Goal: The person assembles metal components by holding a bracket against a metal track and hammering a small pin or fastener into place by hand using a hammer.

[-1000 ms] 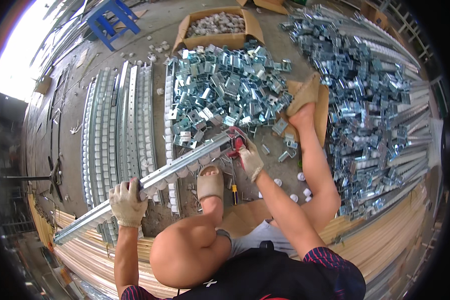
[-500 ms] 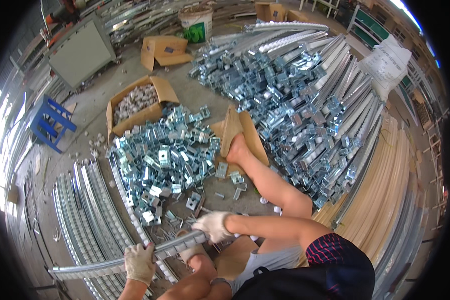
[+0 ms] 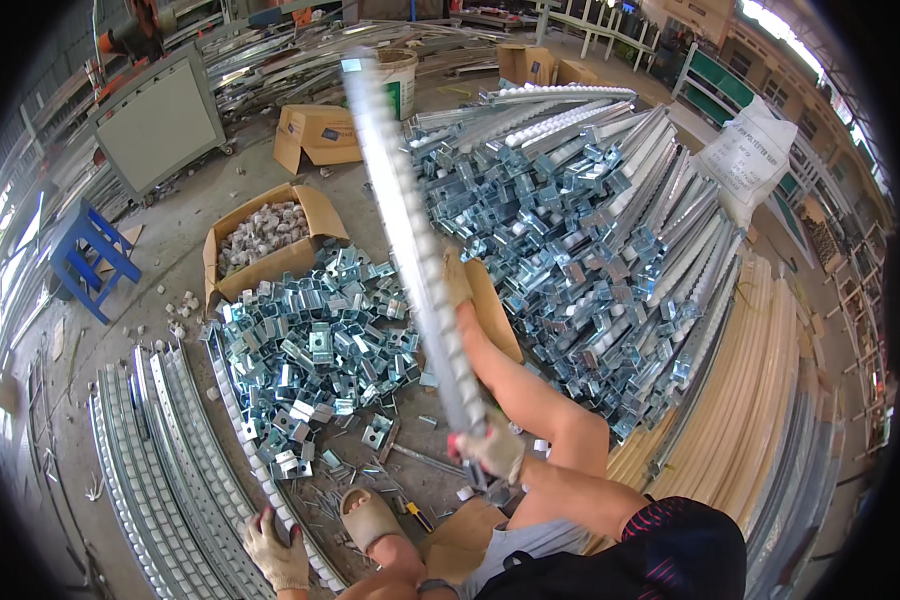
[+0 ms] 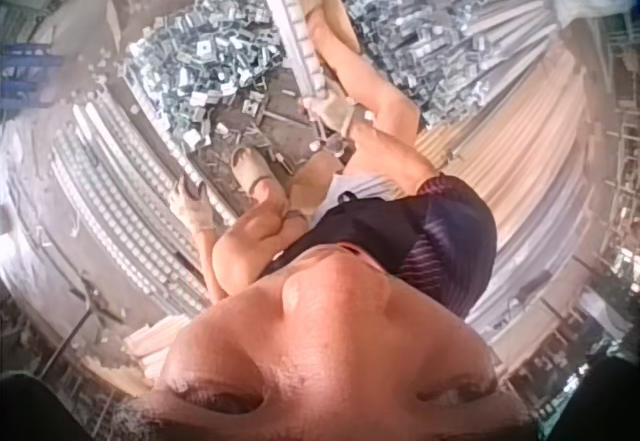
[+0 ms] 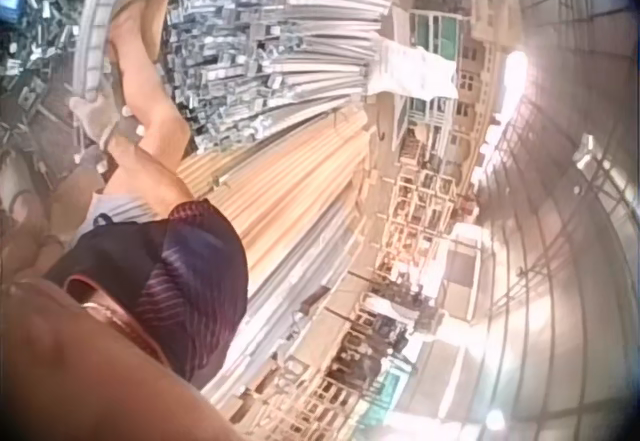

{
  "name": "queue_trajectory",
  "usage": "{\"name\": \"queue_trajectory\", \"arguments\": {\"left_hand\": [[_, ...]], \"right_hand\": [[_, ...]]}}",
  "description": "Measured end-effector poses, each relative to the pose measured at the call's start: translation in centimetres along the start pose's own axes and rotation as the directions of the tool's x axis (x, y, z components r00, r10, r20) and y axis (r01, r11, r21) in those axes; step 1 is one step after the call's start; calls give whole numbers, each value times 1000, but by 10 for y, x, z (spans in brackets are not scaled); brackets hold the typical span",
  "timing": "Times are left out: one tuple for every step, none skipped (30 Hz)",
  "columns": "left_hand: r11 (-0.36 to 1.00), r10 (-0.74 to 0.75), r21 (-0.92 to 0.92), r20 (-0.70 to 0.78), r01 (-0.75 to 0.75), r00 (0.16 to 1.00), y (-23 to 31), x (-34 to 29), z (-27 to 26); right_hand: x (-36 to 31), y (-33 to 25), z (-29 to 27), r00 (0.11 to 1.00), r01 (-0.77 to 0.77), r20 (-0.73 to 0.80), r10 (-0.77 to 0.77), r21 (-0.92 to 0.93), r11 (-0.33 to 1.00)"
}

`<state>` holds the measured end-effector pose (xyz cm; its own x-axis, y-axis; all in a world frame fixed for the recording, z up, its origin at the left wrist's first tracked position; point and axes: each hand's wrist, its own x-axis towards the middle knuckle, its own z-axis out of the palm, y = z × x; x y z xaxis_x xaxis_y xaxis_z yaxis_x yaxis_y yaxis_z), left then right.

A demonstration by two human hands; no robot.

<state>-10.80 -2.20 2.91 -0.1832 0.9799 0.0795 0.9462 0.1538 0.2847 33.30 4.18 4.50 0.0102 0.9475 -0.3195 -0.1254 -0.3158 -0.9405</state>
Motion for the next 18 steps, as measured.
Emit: {"name": "queue_trajectory", "arguments": {"left_hand": [[998, -63, 21, -13, 63, 998, -22, -11, 3], [992, -124, 16, -20, 125, 992, -39, -21, 10], [983, -184, 8, -24, 185, 983, -54, -30, 16], [972, -232, 37, 27, 231, 972, -65, -37, 23], [962, -272, 58, 87, 267, 958, -73, -43, 31], [950, -310, 84, 145, 301, 940, -75, -46, 35], [998, -49, 29, -82, 52, 995, -65, -55, 26], [974, -225, 49, 31, 223, 974, -74, -61, 30], [966, -258, 27, 29, 257, 966, -85, -68, 36], [959, -285, 4, 40, 285, 958, -91, -71, 39], [926, -378, 45, 163, 375, 912, -89, -69, 39], [921, -383, 18, 213, 388, 899, -75, -64, 55], [914, -391, 1, 266, 405, 881, -58, -62, 74], [876, -476, 39, 238, 481, 847, -63, -66, 62], [893, -436, 12, 275, 450, 857, -38, -59, 52], [899, -417, -14, 281, 438, 864, -34, -58, 62], [894, -428, -22, 259, 448, 866, -41, -58, 71], [886, -441, -38, 246, 463, 863, -44, -63, 85]], "right_hand": [[18, -7, 6, 999, 31, -31, -27, 164, 986], [33, -23, 6, 996, 67, -77, -45, 300, 951], [48, -41, 0, 993, 80, -109, -47, 316, 946], [61, -64, -11, 987, 98, -148, -53, 313, 944], [70, -85, -22, 972, 165, -213, -102, 302, 939], [81, -104, -33, 950, 231, -273, -151, 290, 929], [102, -114, -51, 933, 260, -316, -171, 266, 928], [128, -125, -64, 918, 289, -349, -189, 260, 921], [148, -154, -60, 901, 341, -359, -243, 241, 909], [167, -187, -58, 880, 387, -377, -289, 216, 896], [192, -216, -72, 883, 413, -326, -337, 200, 889], [229, -237, -151, 905, 353, -283, -318, 83, 932], [255, -260, -209, 927, 317, -242, -287, 95, 944], [267, -266, -159, 869, 230, -467, -162, 92, 969], [275, -267, -189, 848, 125, -519, -111, -9, 992], [285, -267, -216, 821, 14, -567, -69, -100, 995], [291, -258, -200, 832, 74, -536, -139, -142, 987], [293, -243, -187, 838, 132, -502, -213, -193, 972]]}}
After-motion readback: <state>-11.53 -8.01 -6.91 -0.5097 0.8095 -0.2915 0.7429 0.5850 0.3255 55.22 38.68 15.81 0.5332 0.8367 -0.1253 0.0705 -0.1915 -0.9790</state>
